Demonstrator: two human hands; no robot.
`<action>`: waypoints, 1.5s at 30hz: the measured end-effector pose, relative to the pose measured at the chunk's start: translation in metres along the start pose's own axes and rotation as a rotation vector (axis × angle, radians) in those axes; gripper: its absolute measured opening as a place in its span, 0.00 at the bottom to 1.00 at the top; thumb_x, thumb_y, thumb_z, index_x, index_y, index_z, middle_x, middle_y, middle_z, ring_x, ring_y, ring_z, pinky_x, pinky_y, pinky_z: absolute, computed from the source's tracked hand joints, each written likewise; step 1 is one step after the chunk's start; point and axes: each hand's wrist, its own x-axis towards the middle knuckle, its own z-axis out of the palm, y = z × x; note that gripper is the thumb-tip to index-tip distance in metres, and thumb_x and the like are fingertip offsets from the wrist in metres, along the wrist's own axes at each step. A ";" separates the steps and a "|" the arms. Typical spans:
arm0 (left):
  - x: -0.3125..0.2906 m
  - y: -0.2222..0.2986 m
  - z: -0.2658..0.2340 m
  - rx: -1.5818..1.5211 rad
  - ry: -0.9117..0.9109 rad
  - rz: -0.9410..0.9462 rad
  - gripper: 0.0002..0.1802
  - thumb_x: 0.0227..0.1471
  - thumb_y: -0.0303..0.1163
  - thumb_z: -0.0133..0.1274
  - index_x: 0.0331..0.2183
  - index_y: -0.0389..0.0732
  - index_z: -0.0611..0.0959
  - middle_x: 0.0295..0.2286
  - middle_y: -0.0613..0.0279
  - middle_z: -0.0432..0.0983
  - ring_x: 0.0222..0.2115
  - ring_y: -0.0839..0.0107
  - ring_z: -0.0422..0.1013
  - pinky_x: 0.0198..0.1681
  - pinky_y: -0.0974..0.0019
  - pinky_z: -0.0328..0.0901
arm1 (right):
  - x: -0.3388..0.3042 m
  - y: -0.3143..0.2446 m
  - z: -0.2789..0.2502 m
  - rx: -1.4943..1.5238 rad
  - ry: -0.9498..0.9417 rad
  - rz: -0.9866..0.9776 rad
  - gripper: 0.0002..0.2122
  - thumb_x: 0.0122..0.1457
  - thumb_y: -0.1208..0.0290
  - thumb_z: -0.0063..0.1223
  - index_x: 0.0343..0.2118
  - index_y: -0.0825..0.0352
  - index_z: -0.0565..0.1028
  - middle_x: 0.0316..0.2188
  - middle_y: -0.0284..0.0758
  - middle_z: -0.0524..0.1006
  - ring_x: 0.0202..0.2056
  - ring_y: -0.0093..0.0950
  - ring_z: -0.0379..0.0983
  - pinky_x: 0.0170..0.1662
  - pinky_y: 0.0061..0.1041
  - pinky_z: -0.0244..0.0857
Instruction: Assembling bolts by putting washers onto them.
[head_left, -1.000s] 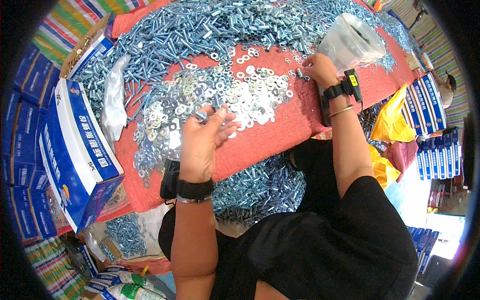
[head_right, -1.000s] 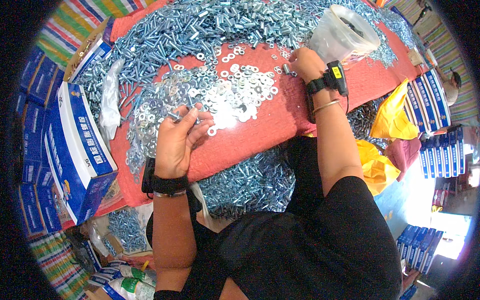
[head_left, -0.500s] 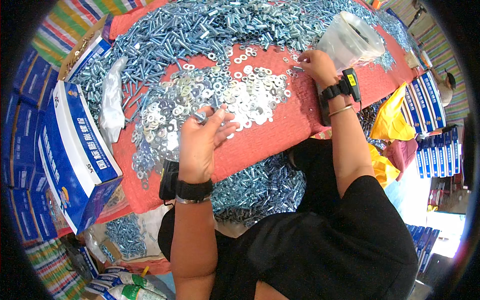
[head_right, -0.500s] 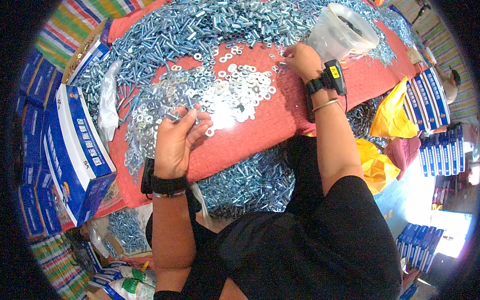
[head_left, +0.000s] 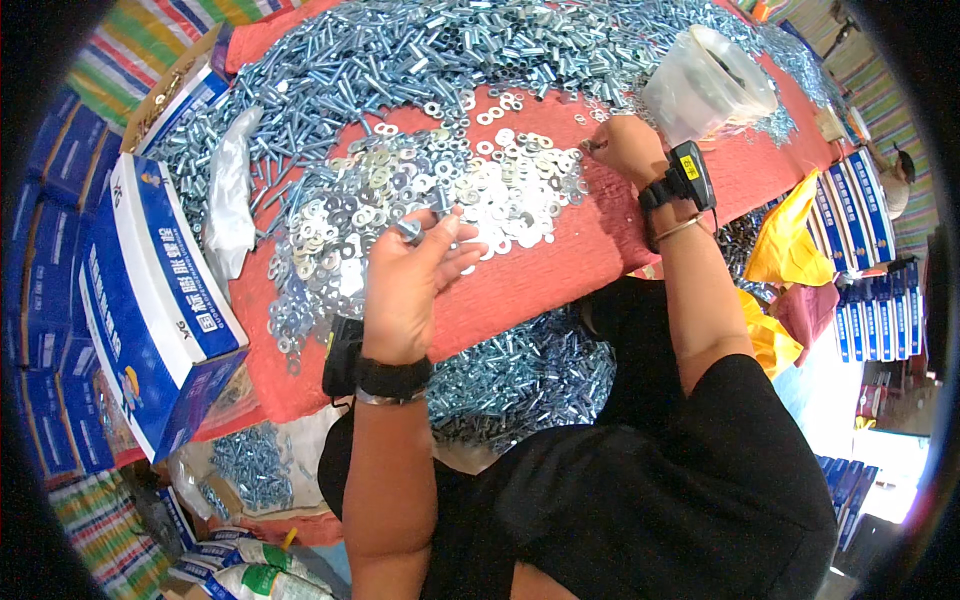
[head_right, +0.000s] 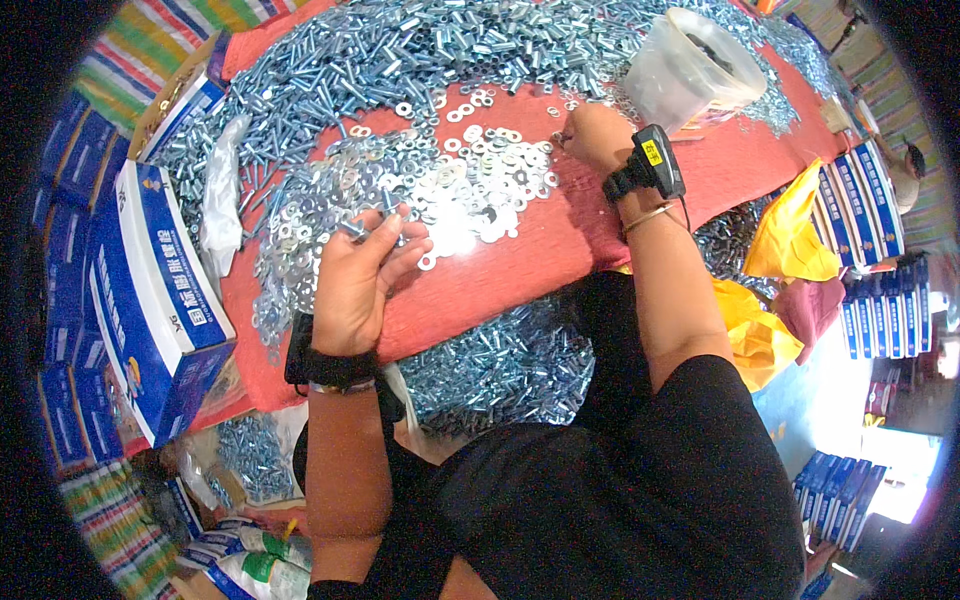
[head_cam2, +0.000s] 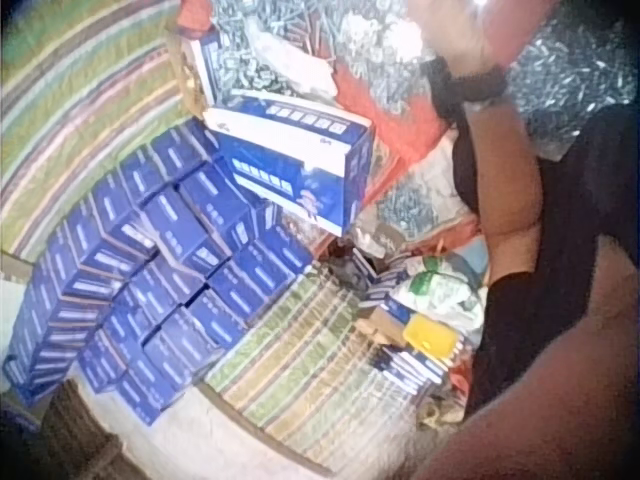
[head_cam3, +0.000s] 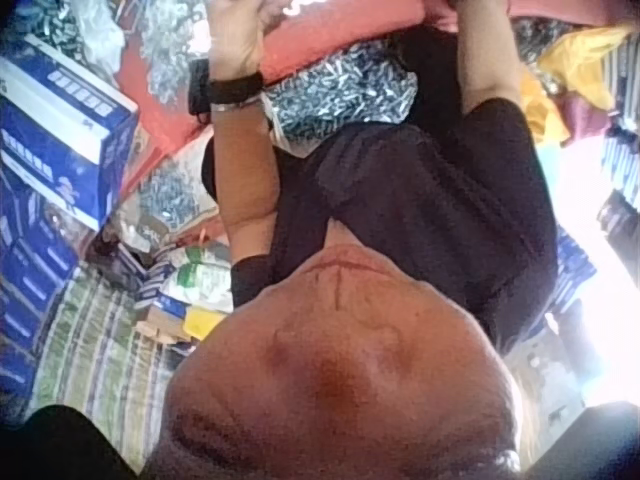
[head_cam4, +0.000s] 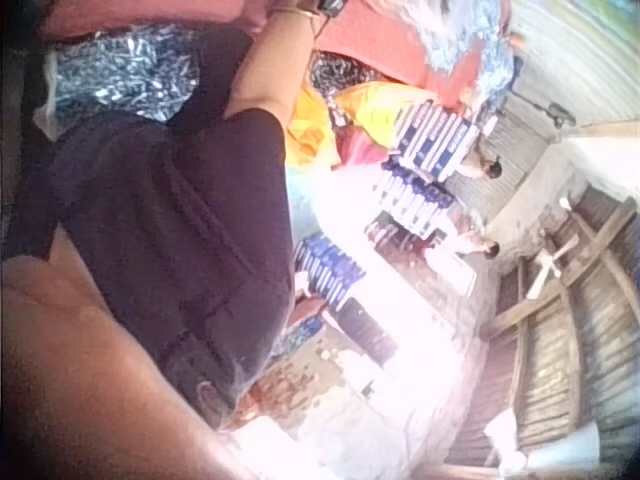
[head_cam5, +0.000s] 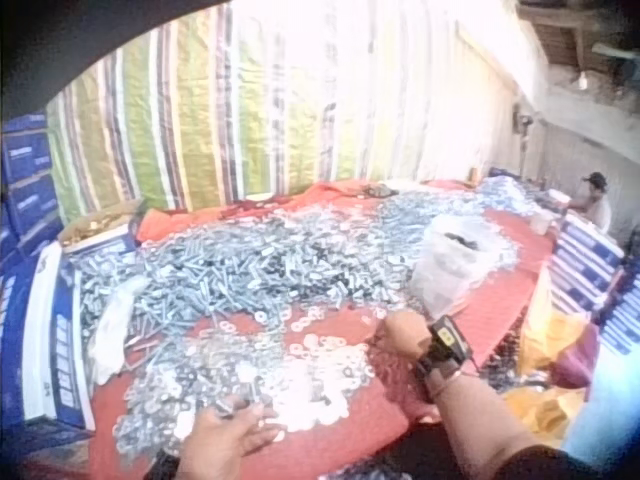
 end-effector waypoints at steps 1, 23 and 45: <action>0.000 0.000 0.000 0.006 0.018 0.002 0.10 0.55 0.31 0.50 0.38 0.35 0.73 0.30 0.56 0.76 0.27 0.74 0.76 0.24 0.78 0.69 | 0.001 -0.005 -0.002 -0.044 -0.039 0.044 0.09 0.44 0.63 0.58 0.25 0.64 0.80 0.26 0.45 0.77 0.31 0.42 0.75 0.38 0.36 0.68; 0.002 -0.006 0.008 0.248 -0.125 -0.103 0.07 0.53 0.27 0.50 0.34 0.34 0.73 0.30 0.55 0.76 0.25 0.71 0.76 0.26 0.74 0.71 | -0.043 -0.112 -0.060 0.801 -0.244 -0.696 0.08 0.48 0.78 0.55 0.33 0.71 0.75 0.27 0.35 0.75 0.30 0.25 0.72 0.33 0.21 0.65; 0.002 -0.007 0.008 0.299 -0.172 -0.134 0.09 0.51 0.25 0.51 0.36 0.33 0.72 0.30 0.54 0.77 0.25 0.70 0.76 0.26 0.73 0.71 | -0.045 -0.118 -0.054 0.887 -0.239 -0.842 0.09 0.50 0.75 0.56 0.35 0.70 0.77 0.28 0.32 0.76 0.27 0.18 0.71 0.30 0.17 0.65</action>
